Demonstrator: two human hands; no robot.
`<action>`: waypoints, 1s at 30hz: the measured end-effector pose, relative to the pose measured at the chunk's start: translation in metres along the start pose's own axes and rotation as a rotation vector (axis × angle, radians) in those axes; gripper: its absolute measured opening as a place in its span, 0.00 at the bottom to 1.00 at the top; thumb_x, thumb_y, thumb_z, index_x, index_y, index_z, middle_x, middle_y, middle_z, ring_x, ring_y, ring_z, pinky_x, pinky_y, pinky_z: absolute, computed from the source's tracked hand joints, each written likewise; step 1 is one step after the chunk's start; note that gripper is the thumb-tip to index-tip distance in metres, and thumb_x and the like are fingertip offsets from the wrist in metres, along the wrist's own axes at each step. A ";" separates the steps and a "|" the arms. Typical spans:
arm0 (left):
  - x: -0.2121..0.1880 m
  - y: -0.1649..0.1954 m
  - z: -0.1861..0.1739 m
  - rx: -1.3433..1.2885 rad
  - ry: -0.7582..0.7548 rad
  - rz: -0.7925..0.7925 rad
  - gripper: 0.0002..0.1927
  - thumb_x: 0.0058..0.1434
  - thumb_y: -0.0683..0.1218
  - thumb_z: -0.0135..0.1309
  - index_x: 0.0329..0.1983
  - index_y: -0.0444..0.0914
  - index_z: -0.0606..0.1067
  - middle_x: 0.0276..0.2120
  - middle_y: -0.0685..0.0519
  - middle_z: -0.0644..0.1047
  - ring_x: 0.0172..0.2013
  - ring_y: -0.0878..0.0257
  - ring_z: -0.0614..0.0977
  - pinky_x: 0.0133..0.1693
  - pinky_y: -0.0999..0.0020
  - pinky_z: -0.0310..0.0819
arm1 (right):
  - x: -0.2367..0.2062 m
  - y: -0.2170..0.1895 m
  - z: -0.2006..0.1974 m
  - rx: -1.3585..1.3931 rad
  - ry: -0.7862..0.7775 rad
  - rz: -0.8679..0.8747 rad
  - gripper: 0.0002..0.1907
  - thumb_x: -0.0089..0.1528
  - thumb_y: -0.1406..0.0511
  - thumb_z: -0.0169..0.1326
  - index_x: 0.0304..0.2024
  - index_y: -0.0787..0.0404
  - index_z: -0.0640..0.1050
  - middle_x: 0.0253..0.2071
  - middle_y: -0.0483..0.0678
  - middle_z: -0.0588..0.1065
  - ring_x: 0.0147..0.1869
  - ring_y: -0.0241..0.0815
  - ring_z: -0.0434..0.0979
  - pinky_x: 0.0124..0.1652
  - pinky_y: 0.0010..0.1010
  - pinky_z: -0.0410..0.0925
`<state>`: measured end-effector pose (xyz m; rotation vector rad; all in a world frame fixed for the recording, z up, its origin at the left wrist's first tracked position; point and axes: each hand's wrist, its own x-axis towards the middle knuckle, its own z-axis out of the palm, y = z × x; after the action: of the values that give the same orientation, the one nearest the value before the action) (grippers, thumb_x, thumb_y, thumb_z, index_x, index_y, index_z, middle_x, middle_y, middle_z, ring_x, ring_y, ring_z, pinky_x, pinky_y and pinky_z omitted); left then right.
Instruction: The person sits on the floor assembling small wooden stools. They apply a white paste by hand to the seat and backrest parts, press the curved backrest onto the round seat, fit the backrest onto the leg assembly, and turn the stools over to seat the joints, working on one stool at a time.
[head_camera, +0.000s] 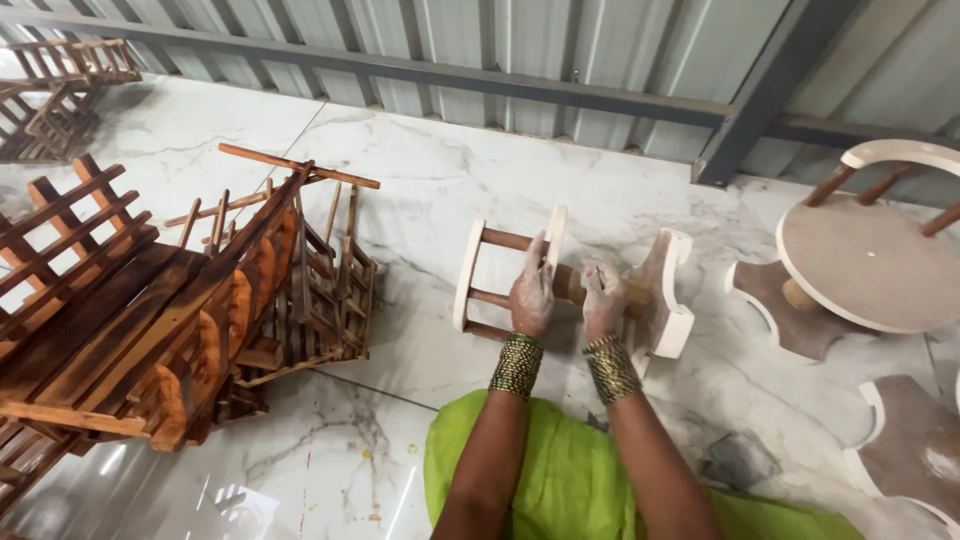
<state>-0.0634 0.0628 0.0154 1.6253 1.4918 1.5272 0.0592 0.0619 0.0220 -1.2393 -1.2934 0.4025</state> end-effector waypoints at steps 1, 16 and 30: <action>0.005 -0.009 0.003 -0.023 -0.056 -0.072 0.28 0.72 0.43 0.45 0.76 0.46 0.62 0.50 0.39 0.81 0.38 0.48 0.83 0.43 0.58 0.79 | -0.001 -0.002 0.011 0.047 0.058 -0.007 0.14 0.70 0.63 0.51 0.48 0.67 0.81 0.47 0.51 0.82 0.45 0.42 0.80 0.44 0.31 0.74; 0.017 -0.033 0.014 -0.507 -0.248 -0.152 0.33 0.74 0.42 0.36 0.81 0.46 0.46 0.67 0.42 0.71 0.60 0.55 0.75 0.58 0.71 0.65 | 0.000 0.017 0.053 0.639 -0.355 0.321 0.45 0.69 0.38 0.20 0.80 0.56 0.43 0.82 0.49 0.44 0.84 0.46 0.42 0.75 0.35 0.41; 0.012 -0.027 0.016 -0.368 -0.191 -0.080 0.32 0.76 0.48 0.36 0.81 0.47 0.45 0.68 0.35 0.68 0.63 0.46 0.76 0.59 0.63 0.70 | -0.043 -0.022 0.035 0.623 -0.344 0.283 0.47 0.69 0.37 0.22 0.78 0.61 0.50 0.81 0.51 0.48 0.84 0.44 0.45 0.76 0.35 0.43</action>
<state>-0.0620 0.0872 -0.0073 1.4303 1.0860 1.4556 0.0064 0.0348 0.0125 -0.8338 -1.1412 1.1674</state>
